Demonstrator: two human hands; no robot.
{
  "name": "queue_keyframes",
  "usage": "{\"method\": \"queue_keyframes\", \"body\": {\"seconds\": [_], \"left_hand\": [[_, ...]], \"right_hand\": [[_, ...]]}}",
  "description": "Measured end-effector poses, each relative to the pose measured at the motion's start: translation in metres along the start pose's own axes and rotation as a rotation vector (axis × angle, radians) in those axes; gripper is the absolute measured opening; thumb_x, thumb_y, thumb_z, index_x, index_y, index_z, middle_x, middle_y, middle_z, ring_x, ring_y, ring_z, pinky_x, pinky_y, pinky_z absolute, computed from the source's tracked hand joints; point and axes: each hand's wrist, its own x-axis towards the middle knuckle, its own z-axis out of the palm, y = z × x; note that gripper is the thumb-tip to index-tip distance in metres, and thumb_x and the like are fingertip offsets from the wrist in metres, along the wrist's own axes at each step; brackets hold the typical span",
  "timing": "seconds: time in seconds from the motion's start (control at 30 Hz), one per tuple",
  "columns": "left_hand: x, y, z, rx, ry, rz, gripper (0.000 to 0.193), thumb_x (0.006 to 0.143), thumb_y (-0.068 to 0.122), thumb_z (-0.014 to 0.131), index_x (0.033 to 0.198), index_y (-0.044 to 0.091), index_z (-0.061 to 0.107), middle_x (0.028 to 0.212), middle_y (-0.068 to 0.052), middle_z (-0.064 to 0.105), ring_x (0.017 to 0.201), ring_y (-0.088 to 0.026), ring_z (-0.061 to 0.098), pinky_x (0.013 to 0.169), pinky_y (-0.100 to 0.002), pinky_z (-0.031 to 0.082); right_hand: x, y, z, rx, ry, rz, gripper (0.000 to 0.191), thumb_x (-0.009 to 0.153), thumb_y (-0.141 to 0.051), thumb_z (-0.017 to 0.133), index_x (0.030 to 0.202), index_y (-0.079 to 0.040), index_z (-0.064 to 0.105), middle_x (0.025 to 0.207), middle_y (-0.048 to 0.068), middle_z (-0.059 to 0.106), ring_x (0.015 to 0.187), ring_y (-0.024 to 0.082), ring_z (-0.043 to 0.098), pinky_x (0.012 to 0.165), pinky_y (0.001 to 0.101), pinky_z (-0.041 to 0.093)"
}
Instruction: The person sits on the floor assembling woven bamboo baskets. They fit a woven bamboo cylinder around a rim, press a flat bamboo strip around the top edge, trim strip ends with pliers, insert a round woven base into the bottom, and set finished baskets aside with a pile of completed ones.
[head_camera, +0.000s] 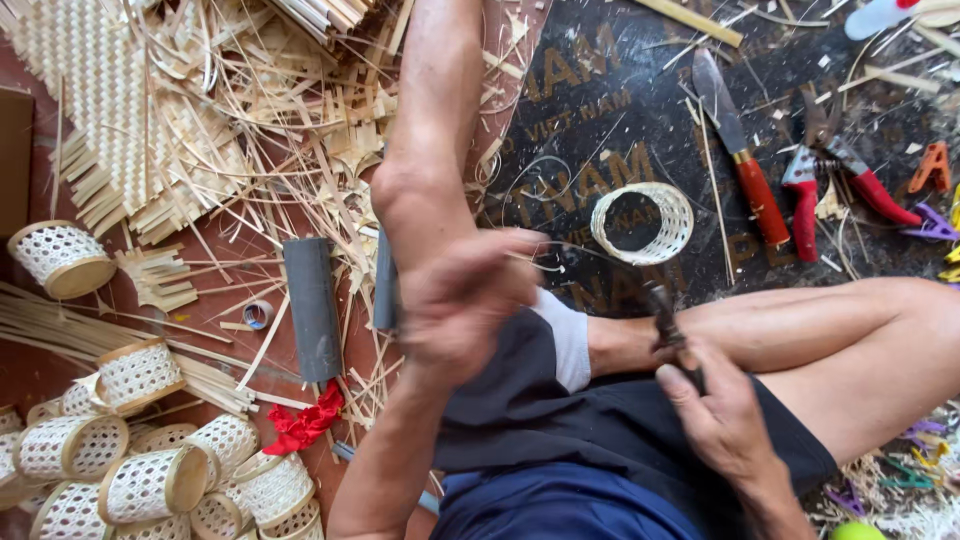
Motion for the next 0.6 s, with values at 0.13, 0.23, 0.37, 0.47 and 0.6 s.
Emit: {"method": "queue_keyframes", "body": {"seconds": [0.13,0.23,0.37,0.47,0.6], "left_hand": [[-0.011,-0.032,0.022,0.277,-0.255,-0.126,0.024,0.106,0.004,0.066,0.129,-0.002,0.069,0.093,-0.007,0.067,0.082,-0.01,0.065,0.076,-0.022,0.054],[-0.015,-0.038,0.035,0.326,-0.29,-0.127,0.018,0.107,0.008,0.064,0.122,-0.001,0.068,0.096,-0.008,0.072,0.088,-0.012,0.072,0.08,-0.027,0.06],[-0.017,-0.035,0.044,0.387,-0.248,-0.143,0.015,0.105,0.008,0.066,0.116,-0.001,0.069,0.091,-0.007,0.073,0.08,-0.013,0.071,0.071,-0.027,0.059],[-0.02,-0.035,0.045,0.443,-0.226,-0.103,0.014,0.103,0.008,0.068,0.115,0.0,0.07,0.09,-0.008,0.073,0.079,-0.014,0.071,0.071,-0.027,0.058],[-0.024,-0.035,0.047,0.492,-0.217,-0.038,0.014,0.102,0.008,0.072,0.113,0.0,0.07,0.092,-0.01,0.073,0.079,-0.017,0.071,0.071,-0.028,0.056]], "right_hand": [[0.0,-0.037,-0.029,-0.265,0.112,-0.231,0.022,0.087,-0.009,0.073,0.101,-0.001,0.058,0.122,0.019,0.067,0.098,0.033,0.068,0.083,0.039,0.054],[0.005,-0.057,-0.04,-0.385,0.122,-0.316,0.025,0.082,-0.009,0.076,0.095,-0.002,0.056,0.124,0.02,0.066,0.095,0.037,0.069,0.078,0.0421,0.055],[0.013,-0.069,-0.035,-0.458,0.125,-0.346,0.026,0.08,-0.009,0.077,0.096,-0.002,0.056,0.121,0.02,0.066,0.09,0.036,0.07,0.073,0.0431,0.055],[0.01,-0.068,-0.031,-0.522,0.135,-0.346,0.028,0.081,-0.009,0.078,0.097,0.0,0.057,0.113,0.02,0.066,0.084,0.035,0.069,0.067,0.0427,0.054],[-0.001,-0.056,-0.031,-0.497,0.082,-0.318,0.026,0.08,-0.008,0.078,0.09,-0.002,0.055,0.102,0.017,0.067,0.071,0.032,0.066,0.06,0.0415,0.052]]}}
